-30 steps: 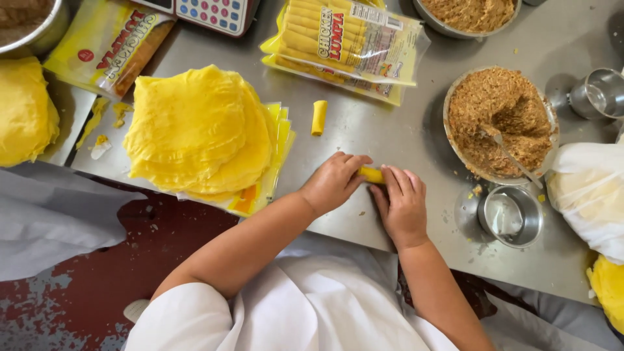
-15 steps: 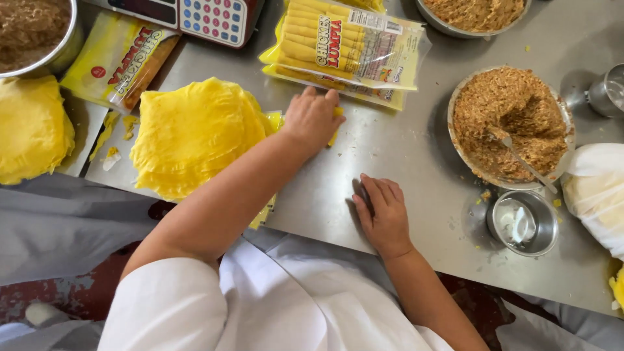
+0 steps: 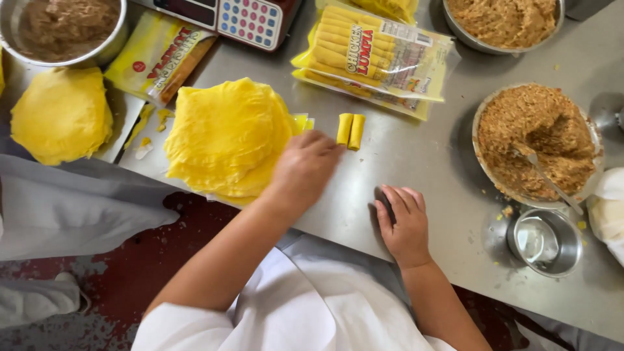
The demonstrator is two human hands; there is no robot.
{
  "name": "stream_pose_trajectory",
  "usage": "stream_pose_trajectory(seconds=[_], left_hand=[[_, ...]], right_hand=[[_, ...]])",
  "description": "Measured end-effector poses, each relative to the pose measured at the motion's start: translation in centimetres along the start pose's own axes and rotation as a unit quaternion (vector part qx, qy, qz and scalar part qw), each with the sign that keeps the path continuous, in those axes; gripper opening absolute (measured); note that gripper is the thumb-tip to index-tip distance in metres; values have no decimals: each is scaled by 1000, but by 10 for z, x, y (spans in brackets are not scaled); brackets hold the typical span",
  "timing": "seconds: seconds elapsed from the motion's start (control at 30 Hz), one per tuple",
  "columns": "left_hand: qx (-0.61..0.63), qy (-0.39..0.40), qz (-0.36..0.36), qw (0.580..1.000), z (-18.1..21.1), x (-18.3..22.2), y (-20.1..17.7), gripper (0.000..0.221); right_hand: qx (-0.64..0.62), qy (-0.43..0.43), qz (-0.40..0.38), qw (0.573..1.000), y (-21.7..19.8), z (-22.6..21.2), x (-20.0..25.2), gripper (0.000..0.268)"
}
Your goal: Rolling yellow food wrappers with a meat and vegetable filling to create lumpia or spring rolls on a production table.
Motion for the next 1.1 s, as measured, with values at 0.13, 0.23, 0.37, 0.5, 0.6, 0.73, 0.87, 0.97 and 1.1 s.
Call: stream_pose_trajectory(seconds=[0.13,0.23,0.37,0.5,0.6,0.73,0.87,0.97,1.1], left_hand=[[-76,-97,54,991,-45,48,-74,24],[-238,-157,-23,958,-65,73,-86,41],[-247,-154,-11,957,-64,66,-91,20],[-215,-133,62,966,-81,61,-91,2],[28,-415,57,907,-116,70,-120,10],[185,-439,356,804,-158,69,-165,22],[460,-483,560,491,-166,65,-192,9],[509,-435,434,602,-76,11,-184,12],[599,-370,96,704,55,-35,-153,15]], right_hand=[[4,-20,-2,1000,2,-3,-1,28],[4,-19,4,1000,7,0,2,28],[13,-21,17,1000,8,2,3,26],[17,-13,27,999,8,2,4,22],[11,-5,24,1000,9,5,6,22],[7,-10,31,999,5,-2,3,20],[28,12,-20,999,0,-11,-2,23],[-21,47,-12,999,4,4,4,21],[-402,371,-29,836,-17,-3,-10,50]])
Point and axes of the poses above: each hand's wrist, its own x-axis away from the middle knuckle, its own y-axis out of the palm, z = x × y, the point moved 1 cm from there along -x, towards the middle knuckle, and after that the axes turned 6 degrees about -x, right-handed, at the moved point
